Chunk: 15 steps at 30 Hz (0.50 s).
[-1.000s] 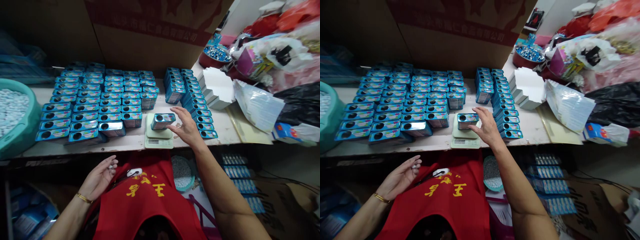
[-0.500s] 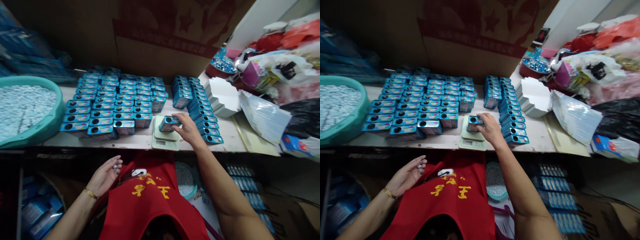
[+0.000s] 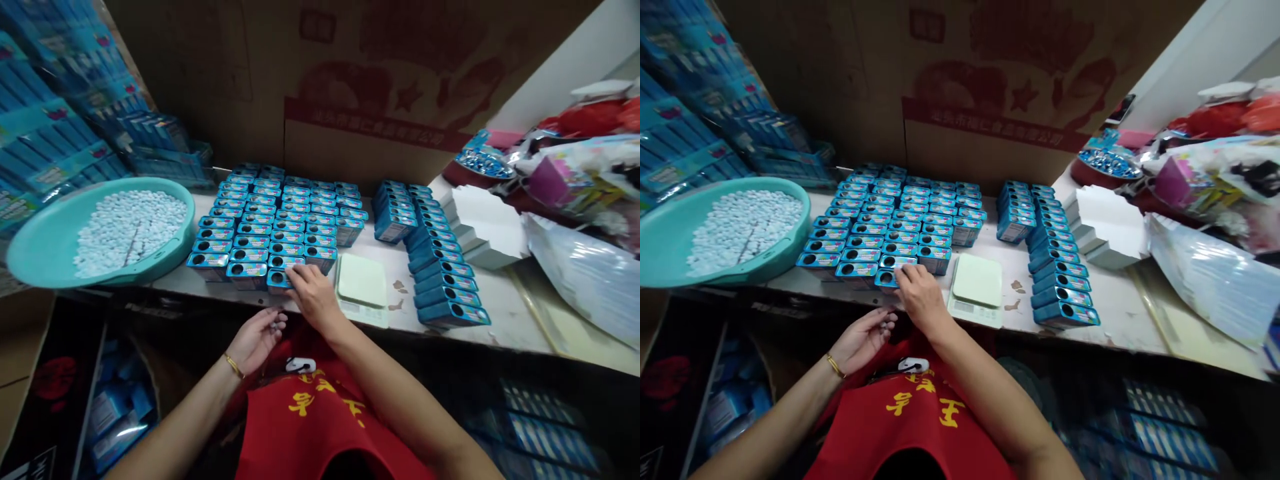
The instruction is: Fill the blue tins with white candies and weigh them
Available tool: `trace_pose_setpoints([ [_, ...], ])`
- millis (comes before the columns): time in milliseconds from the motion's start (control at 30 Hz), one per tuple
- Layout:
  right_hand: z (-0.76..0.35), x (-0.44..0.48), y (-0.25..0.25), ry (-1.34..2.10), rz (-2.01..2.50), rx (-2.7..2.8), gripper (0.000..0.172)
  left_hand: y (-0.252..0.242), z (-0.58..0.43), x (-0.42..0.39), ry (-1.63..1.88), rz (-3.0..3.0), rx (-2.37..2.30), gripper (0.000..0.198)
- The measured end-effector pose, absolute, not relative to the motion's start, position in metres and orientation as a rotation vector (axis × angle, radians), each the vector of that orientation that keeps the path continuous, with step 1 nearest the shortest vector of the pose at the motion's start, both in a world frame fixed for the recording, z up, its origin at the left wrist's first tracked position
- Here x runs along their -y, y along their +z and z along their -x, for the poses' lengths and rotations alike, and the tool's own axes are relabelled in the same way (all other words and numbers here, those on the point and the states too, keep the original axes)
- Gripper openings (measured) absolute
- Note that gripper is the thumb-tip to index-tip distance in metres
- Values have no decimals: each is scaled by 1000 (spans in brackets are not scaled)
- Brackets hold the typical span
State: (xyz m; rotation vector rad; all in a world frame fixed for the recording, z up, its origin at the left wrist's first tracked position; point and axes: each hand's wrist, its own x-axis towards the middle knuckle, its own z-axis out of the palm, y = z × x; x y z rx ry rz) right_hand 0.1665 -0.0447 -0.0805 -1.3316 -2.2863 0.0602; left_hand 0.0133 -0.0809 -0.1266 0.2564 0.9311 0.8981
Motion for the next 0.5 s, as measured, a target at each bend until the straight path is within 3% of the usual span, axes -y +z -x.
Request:
trace_pose_setpoints([
  [167,-212,33,-71,-119,1403,2269,31,-123,-16,63,902,-228,-978,8],
  [367,-348,-31,-63,-393,1973,1828,30,-142,-13,73,846,-222,-1041,18],
  [500,-399,-74,-75,-368,2340,1754,32,-147,-13,84,832,-204,-1081,23],
])
